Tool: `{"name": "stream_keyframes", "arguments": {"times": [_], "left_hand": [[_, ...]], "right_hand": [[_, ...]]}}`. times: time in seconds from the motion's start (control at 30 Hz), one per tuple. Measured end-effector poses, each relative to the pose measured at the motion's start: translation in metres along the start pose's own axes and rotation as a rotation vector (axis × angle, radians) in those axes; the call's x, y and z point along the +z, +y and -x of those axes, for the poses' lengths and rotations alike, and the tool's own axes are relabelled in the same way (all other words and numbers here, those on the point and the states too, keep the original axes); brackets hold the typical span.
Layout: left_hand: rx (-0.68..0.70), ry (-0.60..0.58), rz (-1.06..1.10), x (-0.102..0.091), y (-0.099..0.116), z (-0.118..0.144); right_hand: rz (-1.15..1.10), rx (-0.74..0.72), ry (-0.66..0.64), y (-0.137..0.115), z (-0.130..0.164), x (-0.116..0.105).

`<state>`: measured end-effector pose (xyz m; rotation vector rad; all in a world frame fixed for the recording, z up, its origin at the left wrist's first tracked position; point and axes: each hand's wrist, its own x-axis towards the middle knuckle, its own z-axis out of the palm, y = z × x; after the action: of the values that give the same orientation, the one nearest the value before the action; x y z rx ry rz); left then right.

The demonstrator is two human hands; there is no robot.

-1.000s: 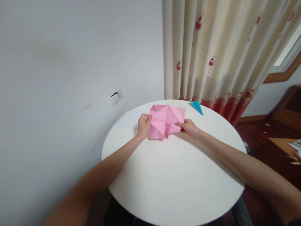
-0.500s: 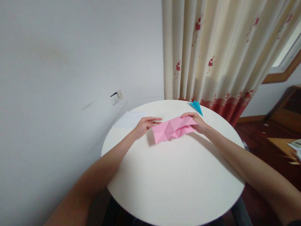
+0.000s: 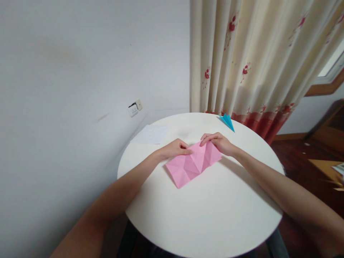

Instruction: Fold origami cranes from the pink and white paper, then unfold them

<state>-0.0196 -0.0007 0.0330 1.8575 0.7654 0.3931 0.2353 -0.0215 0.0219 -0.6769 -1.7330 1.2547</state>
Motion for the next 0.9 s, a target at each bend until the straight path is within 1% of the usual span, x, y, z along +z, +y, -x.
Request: {"name": "stream_keyframes", "arguments": {"times": [0.07,0.17,0.27,0.33,0.4,0.47,0.53,0.63,0.7,0.77,0.83,0.9], "left_hand": [[0.005,0.064,-0.022,0.002,-0.003,-0.002],[0.001,0.119,-0.05,0.004,-0.006,-0.006],[-0.004,0.152,-0.092,0.004,-0.009,-0.009],[-0.011,0.156,-0.103,0.004,-0.012,-0.01],[-0.035,0.145,-0.088,0.003,-0.014,-0.01],[-0.067,0.129,-0.056,0.001,-0.015,-0.01],[-0.088,0.1,-0.03,-0.002,-0.018,-0.009],[-0.094,0.017,-0.045,-0.009,-0.023,-0.007],[-0.088,-0.024,-0.079,-0.014,-0.027,-0.006],[-0.092,-0.049,-0.084,-0.021,-0.031,-0.004],[-0.112,-0.08,-0.047,-0.027,-0.032,-0.002],[-0.119,-0.083,0.025,-0.031,-0.032,0.0]], "right_hand": [[-0.095,0.081,0.026,-0.003,0.0,-0.003],[-0.18,0.23,0.088,-0.007,0.001,-0.003],[-0.106,0.343,0.161,-0.004,0.002,0.003],[-0.037,0.411,0.171,0.002,0.002,0.006],[0.022,0.444,0.179,0.01,0.002,0.006],[0.087,0.411,0.229,0.017,0.001,0.002],[0.15,0.331,0.329,0.021,-0.001,-0.003],[0.214,0.215,0.473,0.024,-0.004,-0.01],[0.259,0.151,0.502,0.024,-0.005,-0.013],[0.32,0.099,0.502,0.023,-0.006,-0.016],[0.37,0.058,0.505,0.023,-0.005,-0.019],[0.403,0.022,0.529,0.023,-0.005,-0.022]]}}
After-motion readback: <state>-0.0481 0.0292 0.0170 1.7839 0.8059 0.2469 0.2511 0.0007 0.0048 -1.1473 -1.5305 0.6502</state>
